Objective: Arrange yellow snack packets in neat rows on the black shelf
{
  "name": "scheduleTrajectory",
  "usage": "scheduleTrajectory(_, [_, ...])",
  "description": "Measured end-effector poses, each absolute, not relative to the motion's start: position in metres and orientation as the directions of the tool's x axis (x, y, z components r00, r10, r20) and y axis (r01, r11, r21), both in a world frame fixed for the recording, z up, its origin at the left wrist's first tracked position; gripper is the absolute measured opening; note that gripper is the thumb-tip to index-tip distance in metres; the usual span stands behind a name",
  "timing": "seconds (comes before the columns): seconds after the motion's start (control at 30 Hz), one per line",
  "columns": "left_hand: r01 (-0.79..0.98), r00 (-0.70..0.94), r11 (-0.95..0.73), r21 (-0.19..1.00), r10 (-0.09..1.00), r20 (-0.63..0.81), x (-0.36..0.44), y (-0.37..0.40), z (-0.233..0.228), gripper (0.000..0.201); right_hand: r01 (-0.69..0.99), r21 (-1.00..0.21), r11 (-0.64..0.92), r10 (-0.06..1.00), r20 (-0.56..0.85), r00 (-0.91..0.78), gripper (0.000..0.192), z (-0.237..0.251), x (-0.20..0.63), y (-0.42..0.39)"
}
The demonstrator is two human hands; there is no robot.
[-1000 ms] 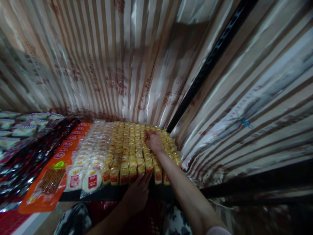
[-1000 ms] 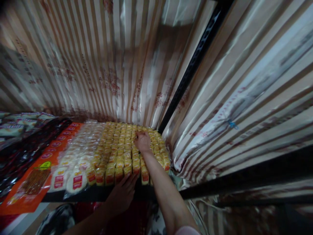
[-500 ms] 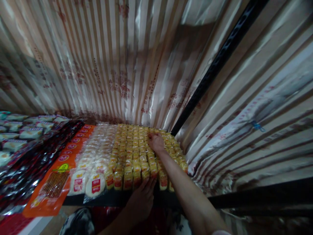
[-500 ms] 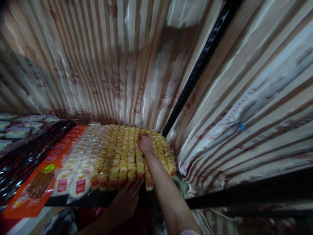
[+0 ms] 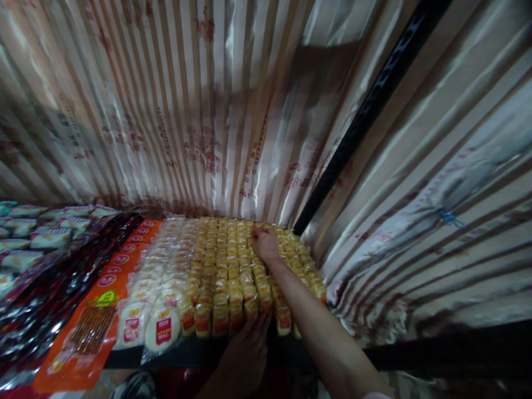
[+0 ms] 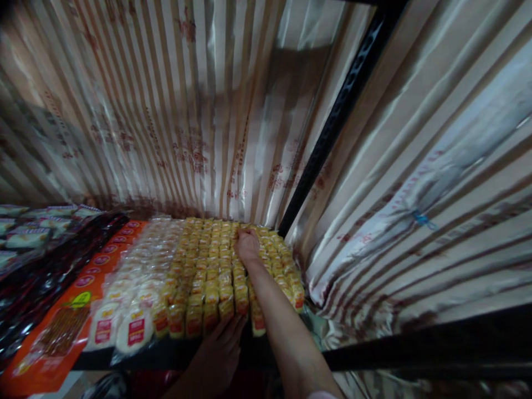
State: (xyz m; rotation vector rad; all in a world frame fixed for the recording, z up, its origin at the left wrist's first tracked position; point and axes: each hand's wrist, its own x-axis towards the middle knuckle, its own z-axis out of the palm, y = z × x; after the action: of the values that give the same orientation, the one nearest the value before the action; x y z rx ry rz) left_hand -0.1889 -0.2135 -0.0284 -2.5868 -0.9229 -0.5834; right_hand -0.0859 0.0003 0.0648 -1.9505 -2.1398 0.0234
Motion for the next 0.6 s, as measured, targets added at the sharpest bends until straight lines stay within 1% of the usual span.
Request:
scheduleTrajectory(0.1, [0.646, 0.72, -0.743, -0.175, 0.518, 0.461, -0.189, -0.213, -0.028, 0.03, 0.976, -0.174, 0.129, 0.974, 0.204, -0.093, 0.036, 0.067, -0.081, 0.0])
scheduleTrajectory(0.2, [0.644, 0.723, -0.742, -0.185, 0.511, 0.465, -0.189, -0.212, -0.027, 0.031, 0.982, -0.142, 0.125, 0.966, 0.244, -0.088, 0.031, 0.07, -0.081, 0.004])
scheduleTrajectory(0.3, [0.656, 0.708, -0.73, -0.191, 0.508, 0.49, -0.189, -0.21, -0.026, 0.031, 0.985, -0.118, 0.122, 0.974, 0.206, -0.096, 0.029, 0.071, -0.086, 0.009])
scheduleTrajectory(0.43, [0.652, 0.71, -0.734, -0.189, 0.504, 0.492, -0.189, -0.21, -0.025, 0.03, 0.979, -0.142, 0.143, 0.974, 0.197, -0.113, 0.03, 0.071, -0.092, 0.012])
scheduleTrajectory(0.6, [0.654, 0.706, -0.737, -0.171, 0.514, 0.487, -0.189, -0.212, -0.029, 0.03, 0.987, -0.146, 0.066, 0.978, 0.204, -0.035, 0.025, 0.072, -0.091, 0.014])
